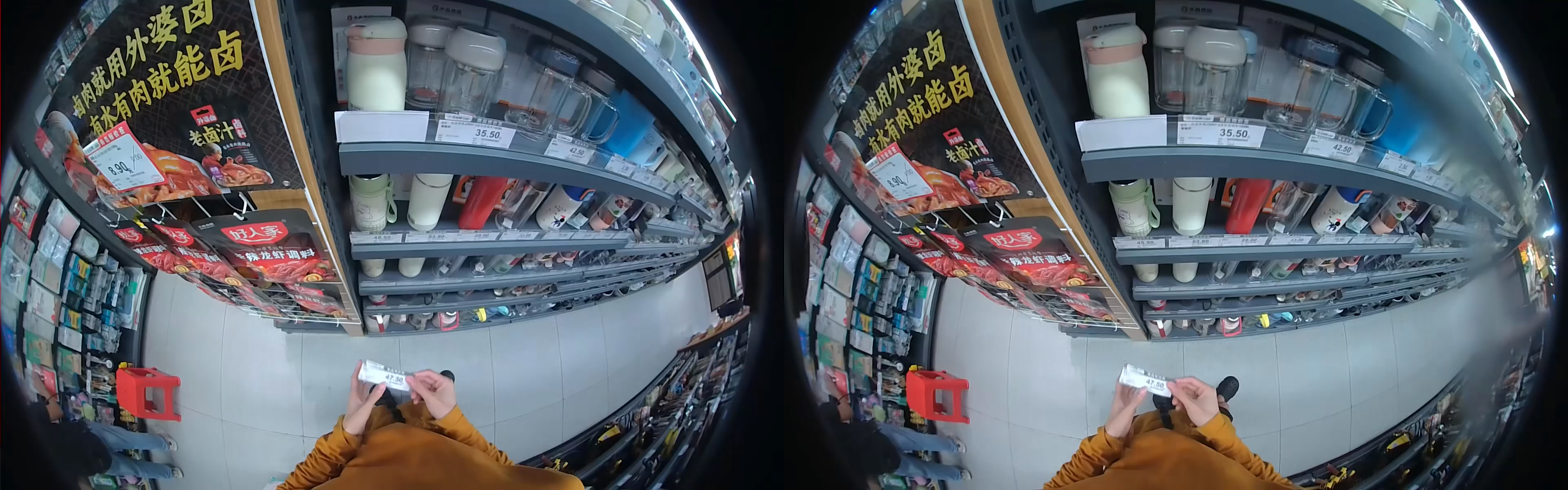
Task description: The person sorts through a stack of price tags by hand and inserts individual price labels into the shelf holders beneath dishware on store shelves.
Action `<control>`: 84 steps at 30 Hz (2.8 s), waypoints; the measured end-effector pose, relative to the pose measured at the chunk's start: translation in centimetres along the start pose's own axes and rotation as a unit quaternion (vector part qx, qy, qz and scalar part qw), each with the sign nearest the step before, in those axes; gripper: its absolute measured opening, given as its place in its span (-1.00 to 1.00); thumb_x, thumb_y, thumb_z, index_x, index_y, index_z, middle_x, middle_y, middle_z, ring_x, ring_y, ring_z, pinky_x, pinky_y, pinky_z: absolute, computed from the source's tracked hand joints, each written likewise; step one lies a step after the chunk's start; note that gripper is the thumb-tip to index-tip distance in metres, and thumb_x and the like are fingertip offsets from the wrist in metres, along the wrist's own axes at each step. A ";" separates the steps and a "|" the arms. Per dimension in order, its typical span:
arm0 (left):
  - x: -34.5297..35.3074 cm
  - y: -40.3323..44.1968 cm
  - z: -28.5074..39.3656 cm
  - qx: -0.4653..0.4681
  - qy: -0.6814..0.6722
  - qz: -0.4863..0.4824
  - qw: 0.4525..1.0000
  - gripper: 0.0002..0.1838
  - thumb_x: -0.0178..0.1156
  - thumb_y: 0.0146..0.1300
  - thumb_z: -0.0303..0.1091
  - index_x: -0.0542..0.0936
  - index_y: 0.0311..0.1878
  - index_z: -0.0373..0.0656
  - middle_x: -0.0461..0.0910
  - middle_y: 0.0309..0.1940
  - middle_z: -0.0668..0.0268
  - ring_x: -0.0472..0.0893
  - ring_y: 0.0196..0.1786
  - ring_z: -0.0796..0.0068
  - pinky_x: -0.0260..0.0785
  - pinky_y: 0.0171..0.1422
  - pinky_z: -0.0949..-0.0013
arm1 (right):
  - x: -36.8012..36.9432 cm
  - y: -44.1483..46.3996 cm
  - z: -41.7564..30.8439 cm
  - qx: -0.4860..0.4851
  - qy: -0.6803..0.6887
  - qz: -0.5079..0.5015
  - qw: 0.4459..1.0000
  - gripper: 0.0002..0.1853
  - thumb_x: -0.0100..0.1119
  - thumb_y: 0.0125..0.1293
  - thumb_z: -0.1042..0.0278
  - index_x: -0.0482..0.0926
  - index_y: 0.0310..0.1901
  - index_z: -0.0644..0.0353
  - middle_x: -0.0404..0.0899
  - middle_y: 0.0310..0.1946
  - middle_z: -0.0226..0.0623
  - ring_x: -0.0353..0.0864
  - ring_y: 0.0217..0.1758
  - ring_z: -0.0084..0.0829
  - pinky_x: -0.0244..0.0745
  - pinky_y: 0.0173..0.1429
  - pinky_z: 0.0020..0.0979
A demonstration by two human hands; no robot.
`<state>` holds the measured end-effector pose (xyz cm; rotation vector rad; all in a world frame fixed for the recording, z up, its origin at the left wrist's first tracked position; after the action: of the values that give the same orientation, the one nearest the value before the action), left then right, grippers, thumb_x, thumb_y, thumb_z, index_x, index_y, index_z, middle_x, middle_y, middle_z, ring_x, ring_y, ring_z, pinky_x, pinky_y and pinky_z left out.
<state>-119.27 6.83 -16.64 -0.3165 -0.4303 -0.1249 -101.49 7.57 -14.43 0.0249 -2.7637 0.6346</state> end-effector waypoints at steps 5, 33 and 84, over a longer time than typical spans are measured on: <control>0.8 1.5 4.5 -0.005 -0.039 -0.033 0.999 -0.53 0.00 0.43 -0.38 0.25 0.33 -0.37 0.36 0.26 0.14 0.35 0.32 0.37 0.16 0.40 0.33 | 2.4 3.0 -3.2 -0.083 -0.049 -0.072 0.993 -0.85 0.22 0.30 0.43 0.56 -0.18 0.33 0.61 -0.44 -0.35 0.55 -0.47 -0.62 0.45 -0.36 -0.60; 0.2 3.9 0.4 -0.044 -0.140 0.102 0.984 -0.53 -0.14 0.45 -0.01 0.48 -0.05 -0.30 0.53 -0.41 0.30 0.57 -0.33 0.46 0.43 -0.20 0.44 | 0.4 8.6 -4.7 -0.229 -0.260 -0.041 0.937 -0.86 0.36 0.19 0.35 0.70 -0.28 0.21 0.61 -0.51 -0.51 0.42 -0.52 -0.77 0.34 -0.43 -0.65; 22.4 10.0 -11.7 -0.029 -0.025 0.023 0.999 -0.60 -0.12 0.49 -0.22 0.35 0.25 -0.25 0.58 -0.09 0.21 0.61 -0.13 0.43 0.49 -0.05 0.41 | -25.4 7.6 -14.9 -0.283 -0.354 -0.117 0.884 -0.92 0.29 0.20 0.40 0.59 -0.33 0.17 0.59 -0.48 -0.45 0.51 -0.46 -0.70 0.45 -0.34 -0.59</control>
<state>-92.67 11.23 -19.84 -0.3875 -0.4700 -0.0848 -73.59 19.58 -12.46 0.5523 -3.4386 -0.3479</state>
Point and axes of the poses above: each hand's wrist, its own y-axis towards the middle knuckle, its own x-axis out of the palm, z = x × y, the point moved 2 cm from there along y, towards the middle knuckle
